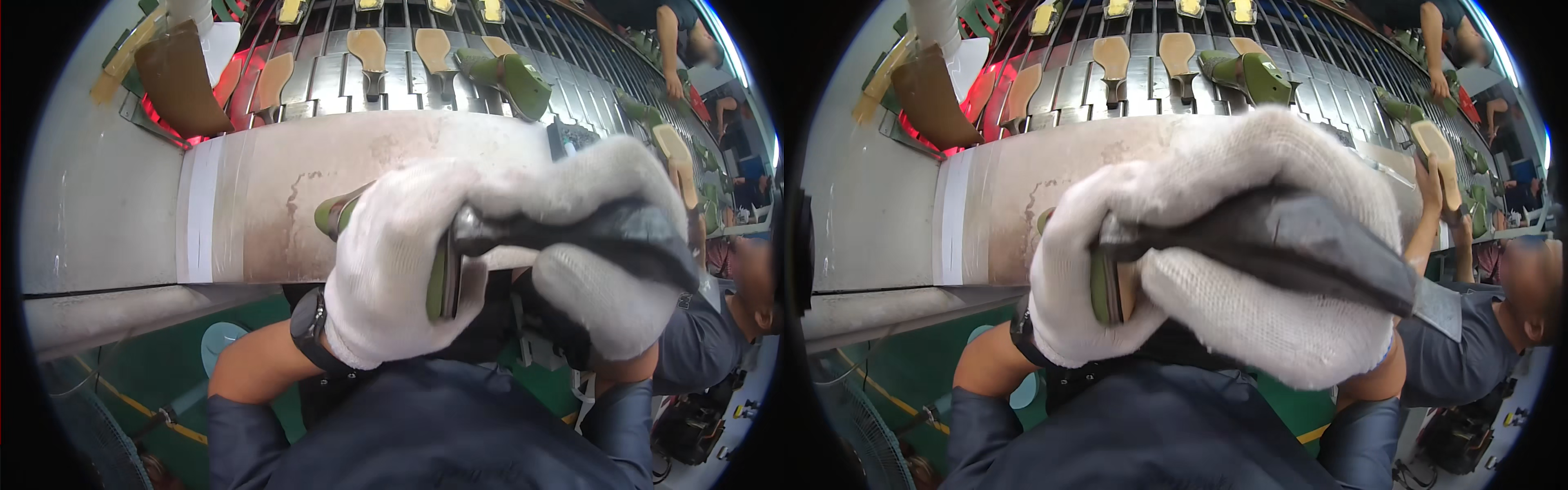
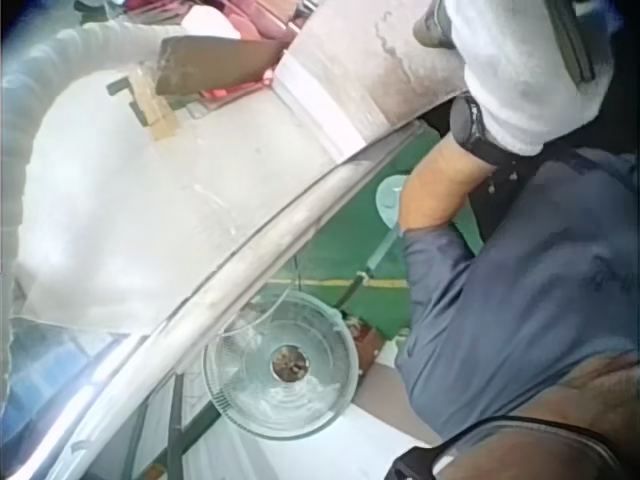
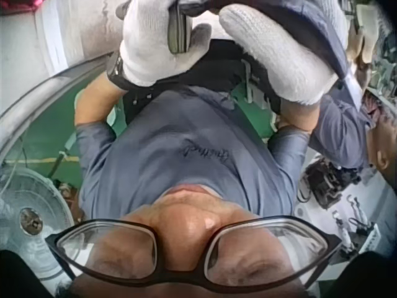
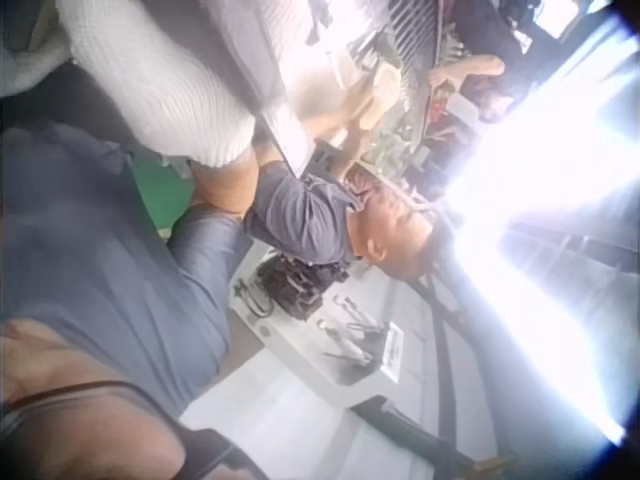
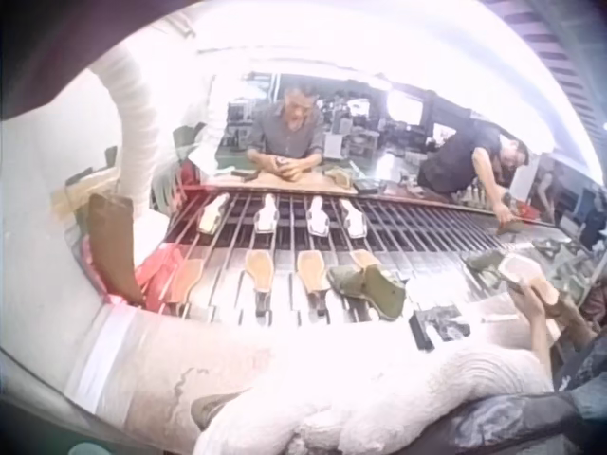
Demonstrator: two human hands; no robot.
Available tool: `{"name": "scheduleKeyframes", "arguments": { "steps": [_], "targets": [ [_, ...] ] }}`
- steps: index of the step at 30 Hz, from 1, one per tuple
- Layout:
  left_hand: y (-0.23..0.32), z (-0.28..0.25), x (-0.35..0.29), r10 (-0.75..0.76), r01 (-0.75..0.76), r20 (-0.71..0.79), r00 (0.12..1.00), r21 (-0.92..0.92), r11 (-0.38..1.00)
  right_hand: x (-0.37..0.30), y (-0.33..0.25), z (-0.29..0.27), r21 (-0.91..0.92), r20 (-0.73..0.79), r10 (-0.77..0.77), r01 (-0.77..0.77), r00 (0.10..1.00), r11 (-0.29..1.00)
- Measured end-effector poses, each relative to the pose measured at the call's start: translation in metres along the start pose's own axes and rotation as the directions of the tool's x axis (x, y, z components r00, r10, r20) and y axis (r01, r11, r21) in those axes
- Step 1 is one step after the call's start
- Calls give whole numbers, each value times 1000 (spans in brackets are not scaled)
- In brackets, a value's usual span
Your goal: The person attaches shoe soles to lasted shoe uppers by pressing them together by hand and hammering along the edges with a hammer, then places the assembled shoes onto the conveyor belt.
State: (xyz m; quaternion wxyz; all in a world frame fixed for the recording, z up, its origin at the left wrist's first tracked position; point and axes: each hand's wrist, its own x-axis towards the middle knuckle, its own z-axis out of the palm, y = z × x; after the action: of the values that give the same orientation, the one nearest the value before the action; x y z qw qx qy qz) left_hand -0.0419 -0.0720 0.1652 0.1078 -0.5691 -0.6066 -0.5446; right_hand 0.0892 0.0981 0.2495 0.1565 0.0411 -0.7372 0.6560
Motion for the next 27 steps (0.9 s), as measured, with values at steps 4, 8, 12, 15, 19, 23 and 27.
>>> {"name": "scheduleKeyframes", "arguments": {
  "steps": [4, 8, 12, 15, 19, 23, 27],
  "targets": [
    [-7, -3, -52, 63, -61, -19, 998, 119, 991, -27, 29, 22, 54, 116, -26, 19, 993, 998],
    [-49, 14, -110, 47, -36, -15, 999, 423, 906, -70, 93, 61, 306, -216, 287, -215, 933, 927],
    [-67, 20, -133, 66, -49, -15, 998, 515, 856, -87, 123, 73, 328, -311, 369, -266, 876, 907],
    [-69, 22, -133, 65, -46, -18, 998, 513, 857, -86, 127, 65, 326, -313, 370, -267, 875, 907],
    [-69, 26, -135, 66, -42, -29, 997, 507, 861, -76, 115, 50, 314, -241, 366, -284, 899, 906],
    [-67, 26, -135, 54, -33, -27, 998, 512, 858, -57, 100, 28, 195, -241, 222, -177, 945, 965],
    [-72, 21, -137, 84, -131, 106, 991, 610, 781, -45, 102, 25, 155, -147, 201, -178, 969, 972]
  ]
}}
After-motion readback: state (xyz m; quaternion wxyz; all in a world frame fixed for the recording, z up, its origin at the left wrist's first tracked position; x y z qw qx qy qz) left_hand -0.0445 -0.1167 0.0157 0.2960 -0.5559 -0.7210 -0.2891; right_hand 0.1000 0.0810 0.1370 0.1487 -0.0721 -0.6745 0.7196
